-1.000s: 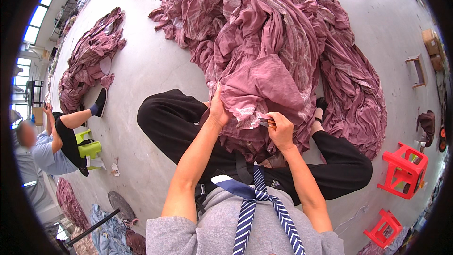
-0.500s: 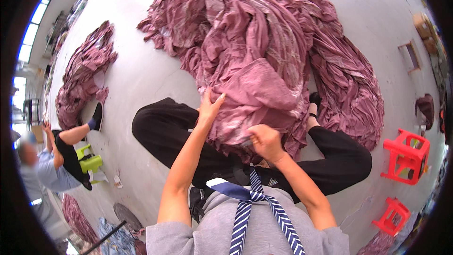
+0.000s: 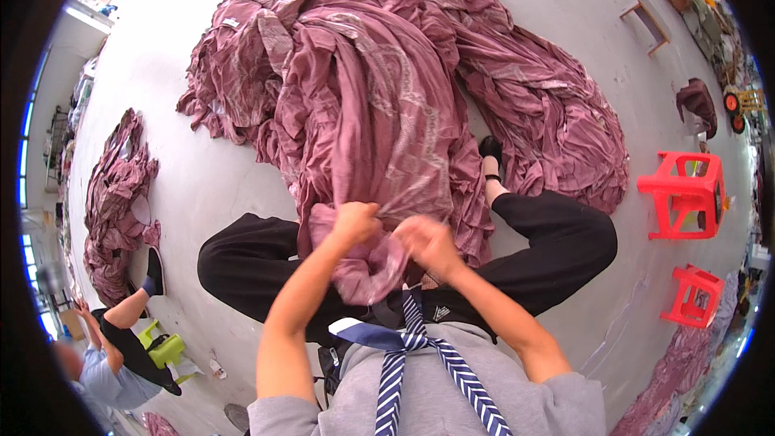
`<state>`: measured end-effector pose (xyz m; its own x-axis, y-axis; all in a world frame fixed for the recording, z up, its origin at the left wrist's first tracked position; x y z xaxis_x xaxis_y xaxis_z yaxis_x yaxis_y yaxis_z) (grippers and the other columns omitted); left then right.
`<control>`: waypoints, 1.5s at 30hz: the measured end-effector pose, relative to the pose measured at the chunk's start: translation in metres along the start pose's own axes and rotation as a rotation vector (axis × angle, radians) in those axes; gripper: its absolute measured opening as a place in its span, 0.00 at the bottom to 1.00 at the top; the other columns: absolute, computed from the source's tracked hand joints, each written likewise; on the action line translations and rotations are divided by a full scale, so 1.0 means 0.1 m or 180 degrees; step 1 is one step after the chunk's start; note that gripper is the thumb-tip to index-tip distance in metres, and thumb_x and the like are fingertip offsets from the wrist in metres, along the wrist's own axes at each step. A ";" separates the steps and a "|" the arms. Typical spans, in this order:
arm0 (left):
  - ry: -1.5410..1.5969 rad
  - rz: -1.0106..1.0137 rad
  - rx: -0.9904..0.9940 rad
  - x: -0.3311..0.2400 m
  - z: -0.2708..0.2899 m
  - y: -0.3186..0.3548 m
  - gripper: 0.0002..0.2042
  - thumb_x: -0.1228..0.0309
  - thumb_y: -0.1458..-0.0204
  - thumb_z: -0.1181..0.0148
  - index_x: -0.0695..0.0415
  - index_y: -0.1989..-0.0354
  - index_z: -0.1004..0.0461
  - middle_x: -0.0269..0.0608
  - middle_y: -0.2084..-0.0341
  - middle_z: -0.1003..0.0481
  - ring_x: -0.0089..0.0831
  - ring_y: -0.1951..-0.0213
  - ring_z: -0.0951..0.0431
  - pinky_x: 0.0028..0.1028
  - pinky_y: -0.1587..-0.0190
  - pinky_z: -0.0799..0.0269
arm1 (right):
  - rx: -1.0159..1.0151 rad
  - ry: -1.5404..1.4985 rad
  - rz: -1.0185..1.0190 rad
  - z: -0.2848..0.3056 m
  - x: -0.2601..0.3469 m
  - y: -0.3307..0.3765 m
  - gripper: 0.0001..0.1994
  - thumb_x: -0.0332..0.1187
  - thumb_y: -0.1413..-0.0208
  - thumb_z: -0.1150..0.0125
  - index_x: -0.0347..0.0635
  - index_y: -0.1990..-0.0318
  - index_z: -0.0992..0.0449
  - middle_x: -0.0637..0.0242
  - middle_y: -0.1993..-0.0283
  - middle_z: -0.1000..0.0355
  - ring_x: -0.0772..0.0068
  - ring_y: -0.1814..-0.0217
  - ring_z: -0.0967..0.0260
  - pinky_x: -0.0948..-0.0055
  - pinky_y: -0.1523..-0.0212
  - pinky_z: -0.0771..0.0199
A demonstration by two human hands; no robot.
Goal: The person sits on the floor and repeatedly picks up pieces of dusty pink fabric from a large pile. They unfold and inspect each piece, then place it back onto the pile. The task continues with the same repetitive handling of individual fabric pieces.
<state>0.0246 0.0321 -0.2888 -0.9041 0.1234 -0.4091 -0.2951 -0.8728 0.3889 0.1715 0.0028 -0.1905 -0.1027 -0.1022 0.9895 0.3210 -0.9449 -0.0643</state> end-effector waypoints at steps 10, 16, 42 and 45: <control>-0.0618 0.1459 -0.1300 1.49 1.24 0.72 0.08 0.67 0.58 0.50 0.55 0.73 0.26 0.51 0.78 0.26 0.50 0.70 0.25 0.46 0.67 0.32 | -0.1734 0.0307 -0.1835 0.67 -2.18 0.08 0.27 0.43 0.54 0.35 0.34 0.51 0.31 0.60 0.63 0.26 0.73 0.76 0.29 0.74 0.71 0.30; -0.0689 0.1721 -0.1001 1.49 1.17 0.80 0.10 0.71 0.59 0.48 0.54 0.66 0.26 0.49 0.70 0.25 0.46 0.62 0.26 0.42 0.61 0.32 | -0.1864 -0.1128 -0.2534 0.66 -2.03 0.09 0.14 0.35 0.55 0.34 0.37 0.65 0.29 0.71 0.76 0.33 0.79 0.82 0.38 0.80 0.80 0.41; 0.6871 0.1146 -0.0798 -0.25 0.55 0.39 0.18 0.70 0.46 0.59 0.65 0.49 0.33 0.46 0.51 0.30 0.38 0.48 0.30 0.39 0.43 0.38 | -0.0929 -0.0404 -0.0465 0.32 0.46 -0.34 0.21 0.23 0.57 0.33 0.38 0.54 0.31 0.72 0.64 0.33 0.85 0.73 0.40 0.85 0.71 0.36; 0.6438 0.0887 -0.0925 -0.39 0.75 0.41 0.17 0.75 0.48 0.57 0.65 0.49 0.32 0.45 0.52 0.29 0.33 0.51 0.28 0.32 0.46 0.34 | -0.1063 0.0226 0.0201 0.27 0.84 -0.48 0.18 0.22 0.56 0.35 0.37 0.55 0.30 0.73 0.67 0.34 0.87 0.74 0.43 0.86 0.73 0.40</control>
<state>0.0245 0.0271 -0.1950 0.7010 -0.4026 -0.5887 -0.0087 -0.8302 0.5574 0.1726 0.0483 -0.1005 -0.1615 -0.1741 0.9714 0.0041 -0.9844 -0.1757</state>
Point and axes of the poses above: each hand's wrist, its own y-axis away from the middle knuckle, its own z-axis out of the back of the hand, x = y × z, the point moved 9 cm from there along -y, towards the middle knuckle
